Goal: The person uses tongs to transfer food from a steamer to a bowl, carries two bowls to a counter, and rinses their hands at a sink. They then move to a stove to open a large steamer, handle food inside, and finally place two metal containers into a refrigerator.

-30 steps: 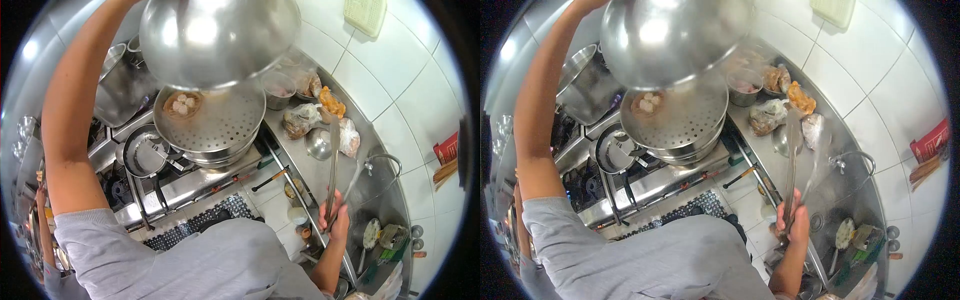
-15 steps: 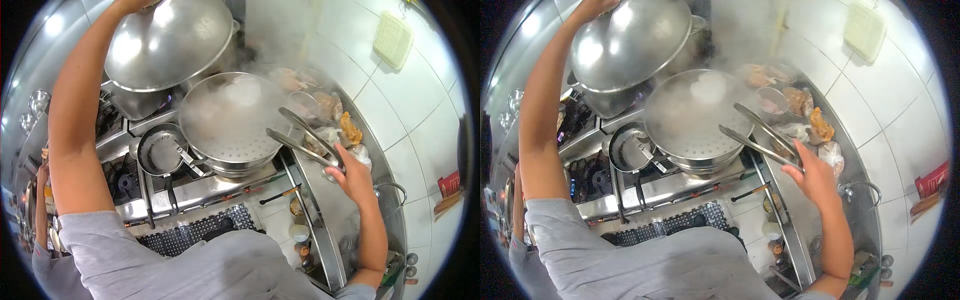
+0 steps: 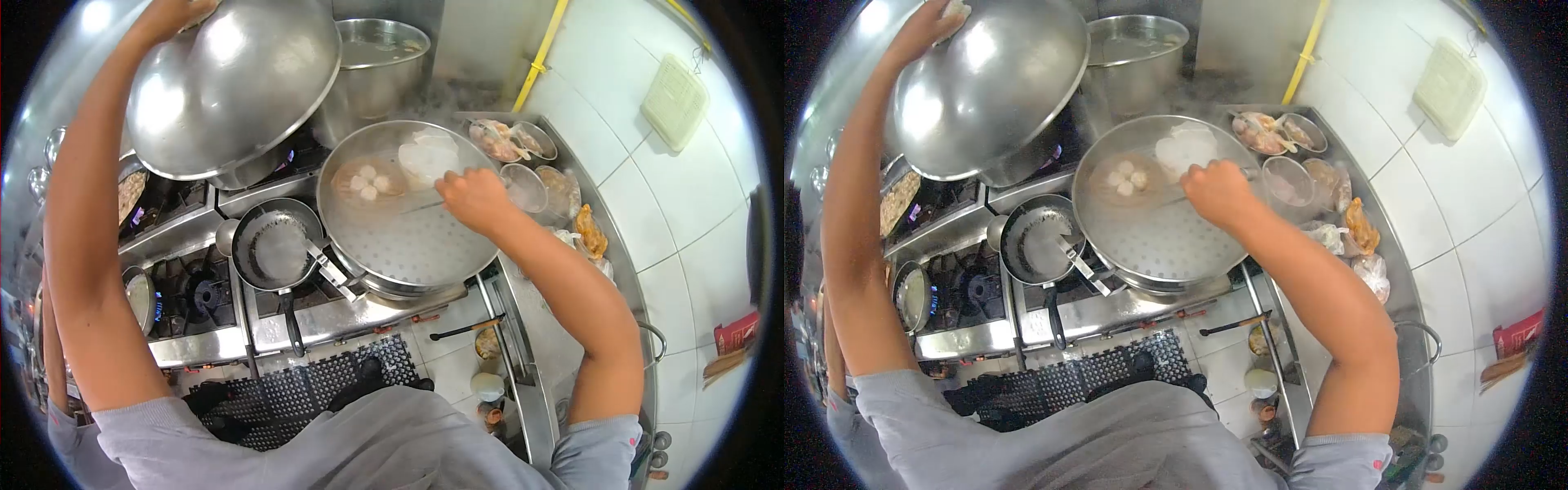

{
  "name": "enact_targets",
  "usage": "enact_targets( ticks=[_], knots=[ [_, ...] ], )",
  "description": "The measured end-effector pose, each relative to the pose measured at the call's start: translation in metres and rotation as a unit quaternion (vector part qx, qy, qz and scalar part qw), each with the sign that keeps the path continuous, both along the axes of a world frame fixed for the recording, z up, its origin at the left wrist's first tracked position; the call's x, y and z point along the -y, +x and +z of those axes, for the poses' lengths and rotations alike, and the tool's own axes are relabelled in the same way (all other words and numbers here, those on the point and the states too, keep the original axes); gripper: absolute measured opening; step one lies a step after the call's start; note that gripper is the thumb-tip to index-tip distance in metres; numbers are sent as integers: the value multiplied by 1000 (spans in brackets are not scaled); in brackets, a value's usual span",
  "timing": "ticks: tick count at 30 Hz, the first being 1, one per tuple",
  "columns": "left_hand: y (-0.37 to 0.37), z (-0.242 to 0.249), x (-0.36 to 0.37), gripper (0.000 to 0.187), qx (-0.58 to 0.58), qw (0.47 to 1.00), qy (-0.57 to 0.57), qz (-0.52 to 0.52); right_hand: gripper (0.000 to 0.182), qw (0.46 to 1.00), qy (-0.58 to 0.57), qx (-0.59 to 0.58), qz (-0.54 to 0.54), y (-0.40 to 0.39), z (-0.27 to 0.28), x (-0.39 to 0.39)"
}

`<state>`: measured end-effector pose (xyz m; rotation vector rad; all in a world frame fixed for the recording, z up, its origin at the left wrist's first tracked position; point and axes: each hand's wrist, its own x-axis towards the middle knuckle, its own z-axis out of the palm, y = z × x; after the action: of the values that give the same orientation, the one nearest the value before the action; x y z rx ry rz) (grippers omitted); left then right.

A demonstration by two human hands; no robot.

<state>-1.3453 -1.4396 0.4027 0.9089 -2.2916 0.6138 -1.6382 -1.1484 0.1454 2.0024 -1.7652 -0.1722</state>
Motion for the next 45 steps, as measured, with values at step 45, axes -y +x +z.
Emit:
enact_targets(
  ticks=[45],
  knots=[
    [-190, -77, -183, 51, 118, 903, 279, -304, 40, 389, 38, 807, -442, 100, -161, -460]
  ],
)
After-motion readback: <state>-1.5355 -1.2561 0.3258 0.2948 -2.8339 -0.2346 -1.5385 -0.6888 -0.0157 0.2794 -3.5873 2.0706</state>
